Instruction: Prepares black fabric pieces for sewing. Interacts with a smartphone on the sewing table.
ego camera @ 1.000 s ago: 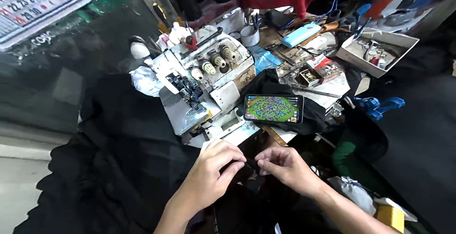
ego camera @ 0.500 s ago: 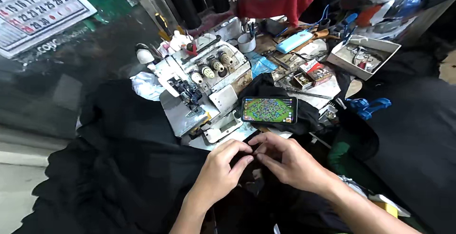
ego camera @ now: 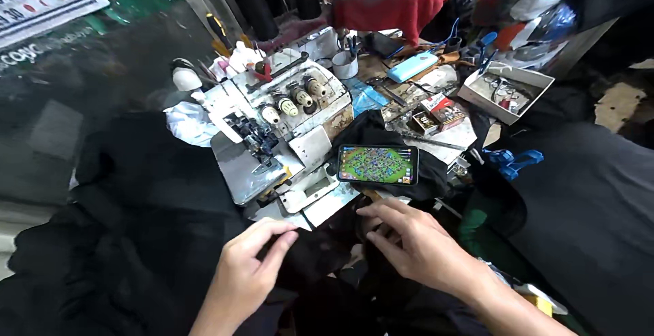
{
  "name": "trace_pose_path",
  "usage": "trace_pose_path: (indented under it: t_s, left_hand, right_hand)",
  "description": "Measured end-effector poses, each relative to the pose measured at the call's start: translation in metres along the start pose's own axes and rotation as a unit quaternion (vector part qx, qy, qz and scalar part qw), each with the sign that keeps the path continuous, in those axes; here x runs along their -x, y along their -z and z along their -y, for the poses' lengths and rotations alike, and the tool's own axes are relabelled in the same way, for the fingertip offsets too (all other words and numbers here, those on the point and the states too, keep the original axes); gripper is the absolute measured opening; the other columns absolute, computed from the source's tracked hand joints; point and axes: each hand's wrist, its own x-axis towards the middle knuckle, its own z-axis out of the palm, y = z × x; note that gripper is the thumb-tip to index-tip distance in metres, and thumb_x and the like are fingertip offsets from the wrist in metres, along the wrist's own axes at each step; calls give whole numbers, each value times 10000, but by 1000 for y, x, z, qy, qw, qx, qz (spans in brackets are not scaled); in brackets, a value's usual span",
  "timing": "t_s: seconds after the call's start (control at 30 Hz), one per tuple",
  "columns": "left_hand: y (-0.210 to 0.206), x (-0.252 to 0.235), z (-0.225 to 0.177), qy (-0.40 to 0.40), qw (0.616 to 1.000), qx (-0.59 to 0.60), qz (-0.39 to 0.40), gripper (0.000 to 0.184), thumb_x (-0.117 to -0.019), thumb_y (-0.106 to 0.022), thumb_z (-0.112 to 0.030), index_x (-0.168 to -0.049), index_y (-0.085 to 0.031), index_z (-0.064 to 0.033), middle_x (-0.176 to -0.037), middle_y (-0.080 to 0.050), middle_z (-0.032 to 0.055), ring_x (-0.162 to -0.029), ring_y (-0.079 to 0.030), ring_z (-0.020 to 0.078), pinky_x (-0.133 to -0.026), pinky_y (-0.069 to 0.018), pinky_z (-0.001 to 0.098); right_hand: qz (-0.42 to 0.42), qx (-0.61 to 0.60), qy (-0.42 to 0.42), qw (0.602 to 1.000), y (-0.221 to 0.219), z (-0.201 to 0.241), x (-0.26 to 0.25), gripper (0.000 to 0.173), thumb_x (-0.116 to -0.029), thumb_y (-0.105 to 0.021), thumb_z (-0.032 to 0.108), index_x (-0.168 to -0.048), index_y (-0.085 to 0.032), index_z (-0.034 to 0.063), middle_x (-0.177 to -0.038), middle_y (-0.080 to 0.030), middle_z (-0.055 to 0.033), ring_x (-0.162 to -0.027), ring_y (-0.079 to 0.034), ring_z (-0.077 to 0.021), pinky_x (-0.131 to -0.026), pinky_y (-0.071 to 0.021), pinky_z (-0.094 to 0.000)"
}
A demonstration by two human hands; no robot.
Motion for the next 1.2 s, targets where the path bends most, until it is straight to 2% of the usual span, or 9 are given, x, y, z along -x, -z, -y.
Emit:
trace_pose_path:
  t_s: [0.07, 0.1, 0.2, 0.3, 0.5, 0.6, 0.77, 0.93, 1.2]
  left_hand:
    - [-3, 3, 22, 39, 999, 13, -28, 187, -1008, -631, -308, -1081, -753, -186, -966, -731, -70, -822, -702, 82, -707, -624, 277]
    - [-8, 4, 33, 54, 998, 16, -39, 190, -1006, -634, -313, -1077, -752, -181, -946, -734, -68, -801, -702, 77, -687, -621, 271]
    - [-26, 11, 57, 73, 996, 10, -47, 203, -1006, -628, -330, -1070, -754, -184, -924, -738, -81, -790, -700, 51, -690, -614, 250]
    - [-36, 9, 61, 65, 997, -5, -49, 218, -1008, -620, -349, -1072, -758, -193, -933, -733, -102, -800, -692, 28, -707, -610, 238]
    - [-48, 7, 65, 52, 994, -62, -69, 223, -1002, -616, -363, -1051, -771, -210, -965, -732, -112, -843, -689, 1, -739, -604, 230]
    - [-49, 5, 63, 53, 994, -73, -67, 229, -1000, -616, -364, -1046, -774, -205, -967, -734, -108, -847, -687, -4, -735, -598, 225]
    - [-49, 4, 62, 52, 994, -76, -65, 218, -1002, -623, -347, -1039, -773, -193, -965, -730, -93, -858, -688, 8, -746, -599, 230]
    - [-51, 4, 62, 53, 993, -77, -71, 217, -1003, -621, -338, -1045, -772, -188, -972, -730, -86, -855, -688, 14, -737, -596, 230]
    - [-52, 3, 64, 51, 993, -77, -76, 212, -1001, -623, -330, -1044, -770, -183, -967, -735, -89, -855, -690, 9, -745, -601, 233]
  right_hand:
    - [-128, 9, 26, 991, 12, 6, -7, 273, -972, -685, 261, -1244, -691, 246, -1198, -650, 48, -850, -685, -49, -674, -646, -296]
    - [-201, 38, 36, 978, 21, 7, -14, 260, -950, -702, 241, -1206, -708, 197, -1189, -651, 10, -919, -681, -84, -714, -640, -307]
    - [-313, 118, 11, 942, 44, -3, -43, 466, -870, -745, 223, -1311, -651, 106, -1371, -562, -154, -1257, -543, -324, -985, -510, -510]
    - [-268, 142, -50, 952, 45, -11, -60, 781, -821, -774, 325, -1520, -476, 146, -1567, -401, -180, -1406, -428, -387, -1060, -458, -583]
    - [-242, 149, -78, 955, 29, -13, -69, 939, -784, -753, 464, -1594, -369, 184, -1568, -396, -147, -1347, -483, -341, -973, -505, -556]
    - [-241, 144, -80, 956, 29, -16, -71, 957, -774, -768, 442, -1595, -360, 168, -1573, -393, -148, -1355, -481, -336, -985, -504, -554]
    - [-224, 6, -69, 972, 39, -14, -58, 788, -919, -694, 379, -1601, -350, 187, -1605, -387, -66, -1412, -459, -211, -1076, -489, -461]
    - [-228, -47, -79, 969, 41, -22, -53, 726, -953, -651, 332, -1598, -348, 200, -1585, -417, -46, -1414, -461, -183, -1072, -501, -424]
    - [-235, 48, -81, 968, 34, -14, -68, 886, -836, -753, 373, -1600, -347, 183, -1562, -409, -101, -1317, -526, -237, -972, -540, -473]
